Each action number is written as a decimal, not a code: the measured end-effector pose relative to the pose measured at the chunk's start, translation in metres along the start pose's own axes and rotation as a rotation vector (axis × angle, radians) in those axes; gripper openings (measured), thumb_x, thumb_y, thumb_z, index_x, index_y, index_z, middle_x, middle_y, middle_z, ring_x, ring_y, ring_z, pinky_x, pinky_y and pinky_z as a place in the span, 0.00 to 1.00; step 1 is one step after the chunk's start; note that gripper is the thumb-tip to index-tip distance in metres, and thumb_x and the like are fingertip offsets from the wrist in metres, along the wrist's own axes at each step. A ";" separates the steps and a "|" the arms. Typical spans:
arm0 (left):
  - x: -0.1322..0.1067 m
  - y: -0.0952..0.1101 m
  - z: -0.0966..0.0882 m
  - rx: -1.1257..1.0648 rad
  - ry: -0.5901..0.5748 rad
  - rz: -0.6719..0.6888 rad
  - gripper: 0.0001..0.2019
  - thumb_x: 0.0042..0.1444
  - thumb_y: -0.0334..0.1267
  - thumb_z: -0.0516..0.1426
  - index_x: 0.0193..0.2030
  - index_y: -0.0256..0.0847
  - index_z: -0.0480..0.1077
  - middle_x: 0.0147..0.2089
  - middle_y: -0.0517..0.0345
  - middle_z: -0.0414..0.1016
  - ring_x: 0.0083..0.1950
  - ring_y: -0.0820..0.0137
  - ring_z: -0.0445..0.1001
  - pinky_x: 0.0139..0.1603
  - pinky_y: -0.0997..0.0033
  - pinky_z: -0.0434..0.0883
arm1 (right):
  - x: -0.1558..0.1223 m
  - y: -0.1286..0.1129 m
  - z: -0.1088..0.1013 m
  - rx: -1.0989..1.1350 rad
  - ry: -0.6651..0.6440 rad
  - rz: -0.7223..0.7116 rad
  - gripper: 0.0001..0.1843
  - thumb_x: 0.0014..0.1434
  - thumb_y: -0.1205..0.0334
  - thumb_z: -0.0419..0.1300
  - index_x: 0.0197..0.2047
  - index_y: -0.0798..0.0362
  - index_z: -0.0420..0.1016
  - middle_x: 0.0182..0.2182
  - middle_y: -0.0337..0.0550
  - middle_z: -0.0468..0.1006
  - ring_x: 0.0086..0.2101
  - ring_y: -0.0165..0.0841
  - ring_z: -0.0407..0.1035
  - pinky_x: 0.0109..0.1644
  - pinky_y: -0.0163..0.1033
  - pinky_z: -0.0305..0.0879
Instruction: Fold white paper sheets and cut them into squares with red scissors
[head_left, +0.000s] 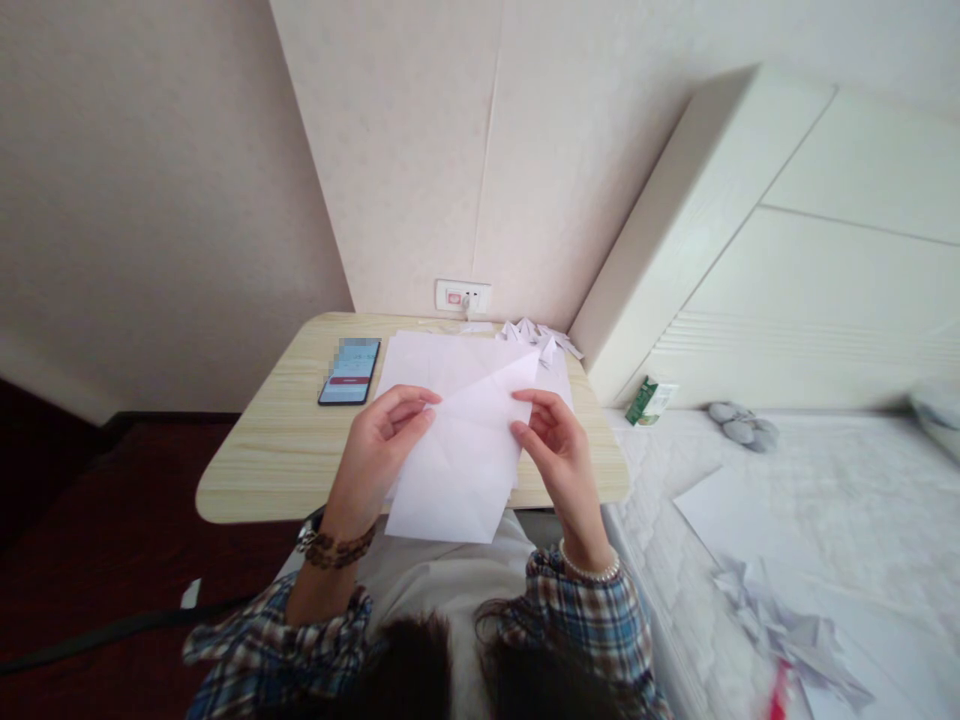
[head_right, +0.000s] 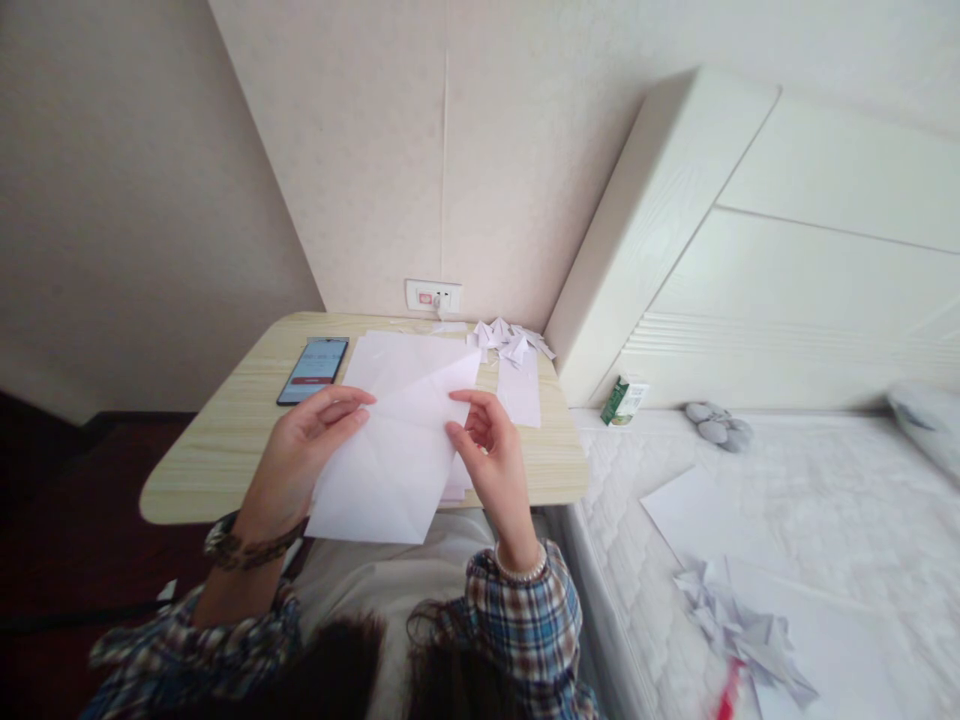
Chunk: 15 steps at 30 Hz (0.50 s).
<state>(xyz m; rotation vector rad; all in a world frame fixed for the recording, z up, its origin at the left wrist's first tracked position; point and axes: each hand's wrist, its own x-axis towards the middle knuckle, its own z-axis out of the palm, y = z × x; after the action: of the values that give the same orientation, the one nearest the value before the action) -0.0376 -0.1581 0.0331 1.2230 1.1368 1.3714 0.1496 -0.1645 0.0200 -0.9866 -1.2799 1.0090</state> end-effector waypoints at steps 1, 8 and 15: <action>0.000 0.000 0.000 0.000 -0.001 -0.002 0.06 0.48 0.37 0.61 0.34 0.40 0.72 0.35 0.60 0.75 0.37 0.70 0.72 0.35 0.75 0.65 | 0.000 0.000 0.000 -0.007 -0.001 0.000 0.13 0.55 0.64 0.61 0.45 0.49 0.70 0.30 0.37 0.67 0.29 0.30 0.61 0.29 0.35 0.57; 0.000 0.001 -0.001 0.035 0.030 0.011 0.06 0.48 0.37 0.61 0.34 0.40 0.73 0.40 0.57 0.78 0.44 0.66 0.74 0.43 0.72 0.68 | -0.001 -0.001 -0.002 -0.066 -0.073 0.000 0.16 0.55 0.64 0.60 0.49 0.46 0.69 0.33 0.39 0.68 0.33 0.32 0.63 0.32 0.35 0.61; 0.000 -0.001 -0.001 0.031 0.046 -0.012 0.08 0.49 0.38 0.61 0.37 0.39 0.75 0.41 0.55 0.79 0.44 0.65 0.75 0.42 0.71 0.70 | -0.002 0.000 -0.005 -0.101 -0.160 -0.021 0.21 0.54 0.66 0.62 0.51 0.42 0.69 0.41 0.39 0.69 0.38 0.32 0.64 0.41 0.37 0.66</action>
<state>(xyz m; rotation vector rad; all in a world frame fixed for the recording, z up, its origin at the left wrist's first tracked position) -0.0385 -0.1577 0.0324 1.2101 1.2002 1.3837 0.1545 -0.1663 0.0194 -0.9829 -1.4824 1.0315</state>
